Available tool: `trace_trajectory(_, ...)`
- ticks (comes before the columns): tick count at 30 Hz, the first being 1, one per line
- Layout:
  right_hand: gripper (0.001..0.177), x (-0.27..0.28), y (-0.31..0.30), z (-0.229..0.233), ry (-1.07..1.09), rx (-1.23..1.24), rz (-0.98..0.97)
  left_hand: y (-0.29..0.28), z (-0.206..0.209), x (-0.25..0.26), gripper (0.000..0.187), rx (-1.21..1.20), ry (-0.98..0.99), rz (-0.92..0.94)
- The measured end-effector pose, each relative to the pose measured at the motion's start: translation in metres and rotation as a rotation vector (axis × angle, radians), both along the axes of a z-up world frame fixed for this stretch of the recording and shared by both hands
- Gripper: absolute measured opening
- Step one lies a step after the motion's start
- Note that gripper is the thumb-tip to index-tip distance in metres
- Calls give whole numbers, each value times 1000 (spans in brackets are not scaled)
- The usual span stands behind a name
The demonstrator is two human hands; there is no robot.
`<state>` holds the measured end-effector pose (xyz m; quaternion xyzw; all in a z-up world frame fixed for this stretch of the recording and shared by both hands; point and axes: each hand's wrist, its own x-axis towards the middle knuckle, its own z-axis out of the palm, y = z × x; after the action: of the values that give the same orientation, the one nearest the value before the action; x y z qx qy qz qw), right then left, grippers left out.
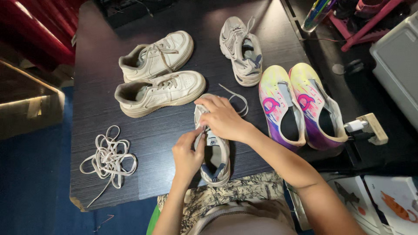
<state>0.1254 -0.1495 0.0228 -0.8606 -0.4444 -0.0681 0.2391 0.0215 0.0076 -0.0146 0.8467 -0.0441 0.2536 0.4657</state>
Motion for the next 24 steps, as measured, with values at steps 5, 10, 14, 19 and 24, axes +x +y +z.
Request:
trace_trajectory(5, 10, 11, 4, -7, -90, 6, -244, 0, -1, 1, 19, 12, 1, -5)
trace_trajectory(10, 19, 39, 7, -17, 11, 83, -599, -2, 0, 0, 19, 1, 18, 3)
trace_trajectory(14, 23, 24, 5, -13, 18, 150, -346, -1, 2, -1, 18, 21, -57, -9)
trace_trajectory(19, 45, -14, -5, 7, 91, 221, -37, 0, 5, 1, 18, 76, -8, -24)
trace_trajectory(24, 44, -86, -52, 10, -32, 254, -222, 3, 4, 0, 26, 109, 117, -96)
